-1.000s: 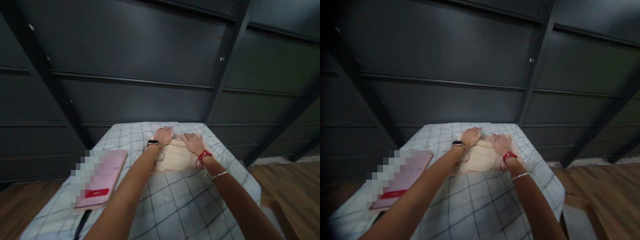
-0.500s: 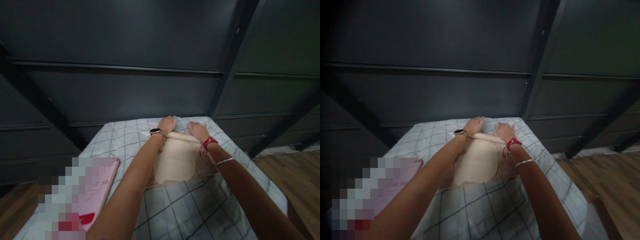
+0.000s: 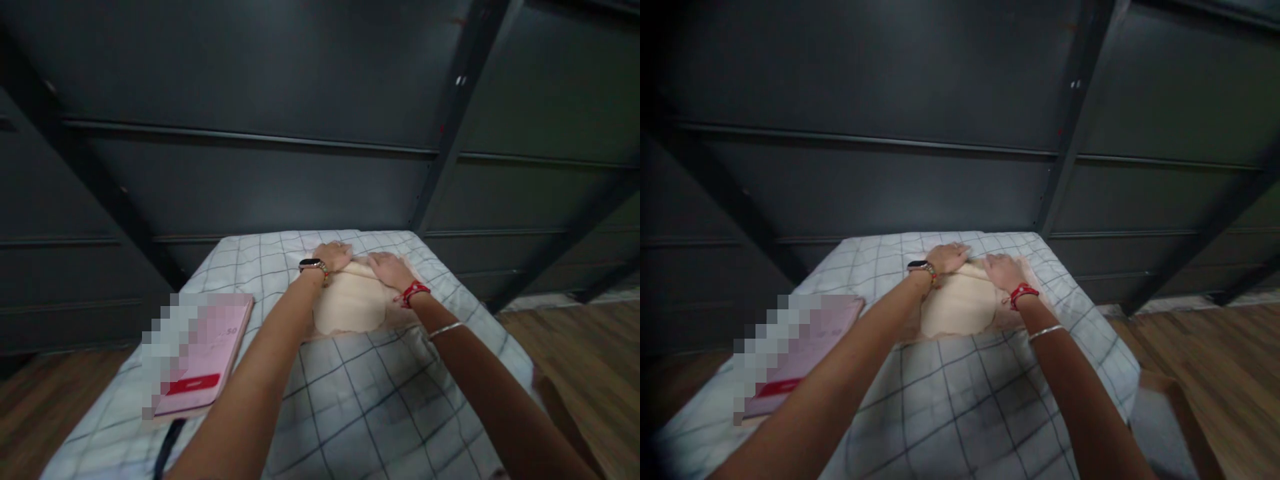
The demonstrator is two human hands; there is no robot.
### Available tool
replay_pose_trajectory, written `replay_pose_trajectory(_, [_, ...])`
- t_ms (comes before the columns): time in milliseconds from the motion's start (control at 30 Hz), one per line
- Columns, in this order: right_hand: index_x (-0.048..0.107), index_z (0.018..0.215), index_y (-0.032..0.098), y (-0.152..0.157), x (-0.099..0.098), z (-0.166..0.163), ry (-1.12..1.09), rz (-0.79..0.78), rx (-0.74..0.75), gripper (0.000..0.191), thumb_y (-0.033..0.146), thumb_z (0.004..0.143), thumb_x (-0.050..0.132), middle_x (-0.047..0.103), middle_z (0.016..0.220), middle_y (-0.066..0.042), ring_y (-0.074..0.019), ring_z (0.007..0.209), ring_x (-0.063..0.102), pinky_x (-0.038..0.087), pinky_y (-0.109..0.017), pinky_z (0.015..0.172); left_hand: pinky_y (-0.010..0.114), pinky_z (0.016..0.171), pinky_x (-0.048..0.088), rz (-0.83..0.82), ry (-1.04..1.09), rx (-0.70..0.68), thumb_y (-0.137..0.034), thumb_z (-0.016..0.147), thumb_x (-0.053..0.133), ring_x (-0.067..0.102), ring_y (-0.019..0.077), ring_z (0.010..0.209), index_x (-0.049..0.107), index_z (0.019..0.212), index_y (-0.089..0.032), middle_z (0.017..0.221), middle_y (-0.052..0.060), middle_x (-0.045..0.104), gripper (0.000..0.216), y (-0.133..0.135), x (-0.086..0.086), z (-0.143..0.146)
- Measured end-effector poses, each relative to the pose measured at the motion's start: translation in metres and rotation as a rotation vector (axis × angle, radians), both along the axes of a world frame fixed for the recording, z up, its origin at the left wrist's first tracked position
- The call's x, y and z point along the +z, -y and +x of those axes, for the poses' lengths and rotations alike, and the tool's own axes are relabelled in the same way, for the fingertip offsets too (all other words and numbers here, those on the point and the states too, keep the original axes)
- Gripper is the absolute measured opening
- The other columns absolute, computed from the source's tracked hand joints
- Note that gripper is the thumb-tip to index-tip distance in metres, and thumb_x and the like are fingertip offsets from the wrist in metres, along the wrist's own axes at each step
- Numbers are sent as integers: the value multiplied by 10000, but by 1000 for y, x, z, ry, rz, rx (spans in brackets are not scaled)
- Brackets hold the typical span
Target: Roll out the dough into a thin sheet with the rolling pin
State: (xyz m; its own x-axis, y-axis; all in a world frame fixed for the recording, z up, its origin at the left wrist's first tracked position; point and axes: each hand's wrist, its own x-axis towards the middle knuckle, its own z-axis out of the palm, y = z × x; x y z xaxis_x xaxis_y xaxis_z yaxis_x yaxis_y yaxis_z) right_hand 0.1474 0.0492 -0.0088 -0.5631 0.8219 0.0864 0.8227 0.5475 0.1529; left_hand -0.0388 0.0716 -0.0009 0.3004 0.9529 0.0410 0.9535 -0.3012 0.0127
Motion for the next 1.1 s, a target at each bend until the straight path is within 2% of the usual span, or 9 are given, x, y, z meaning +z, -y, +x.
replay_pose_trajectory(167, [494, 1299, 176, 43, -1, -4, -177, -10, -157, 514, 408, 999, 146, 587, 1273, -137, -279, 1200, 481, 376, -466, 953, 352, 983, 387, 26, -18, 2, -335, 971, 203, 481, 220, 1247, 433, 1397, -238, 1391, 51, 509, 494, 46, 4, -4])
replay_pose_trajectory(333, [491, 1298, 175, 58, 3, -6, -187, -25, -133, 517, 465, 984, 199, 545, 1332, -132, -285, 1244, 436, 368, -457, 954, 337, 944, 405, 83, 2, -18, -307, 967, 235, 520, 224, 1205, 448, 1385, -266, 1365, 44, 535, 472, 64, 2, -8])
replay_pose_trajectory(533, [551, 1234, 204, 29, 1, -9, -173, 62, -186, 538, 511, 978, 190, 613, 1225, -128, -274, 1165, 496, 370, -452, 928, 336, 806, 458, 175, 29, 45, -337, 957, 234, 621, 241, 1028, 619, 1181, -201, 1128, 93, 674, 466, 41, -3, -3])
replay_pose_trajectory(633, [585, 1172, 210, 15, 2, -10, -152, 64, -176, 563, 509, 982, 147, 640, 1152, -128, -268, 1127, 518, 384, -427, 899, 343, 745, 467, 168, 37, 53, -365, 945, 244, 639, 257, 969, 629, 1147, -202, 1068, 101, 689, 464, 27, -3, -3])
replay_pose_trajectory(733, [578, 1187, 202, 6, 3, -10, -158, 54, -174, 579, 519, 980, 140, 632, 1168, -133, -265, 1128, 517, 388, -411, 898, 343, 759, 465, 165, 42, 46, -373, 943, 239, 637, 255, 973, 614, 1176, -209, 1056, 99, 690, 471, 17, -2, -4])
replay_pose_trajectory(933, [548, 1259, 195, -7, 4, -9, -112, -52, -120, 518, 464, 993, 194, 603, 1239, -143, -267, 1181, 483, 365, -418, 944, 365, 812, 471, 44, 28, 58, -368, 934, 242, 619, 256, 1047, 574, 1260, -255, 1172, 77, 660, 479, 0, -1, -6])
replay_pose_trajectory(1100, [506, 1311, 245, -18, 7, -7, -114, -110, -122, 496, 446, 996, 181, 543, 1338, -108, -274, 1220, 455, 362, -475, 968, 346, 960, 415, -75, 65, 50, -367, 940, 222, 522, 211, 1216, 465, 1370, -272, 1373, 31, 531, 503, -12, 0, -5])
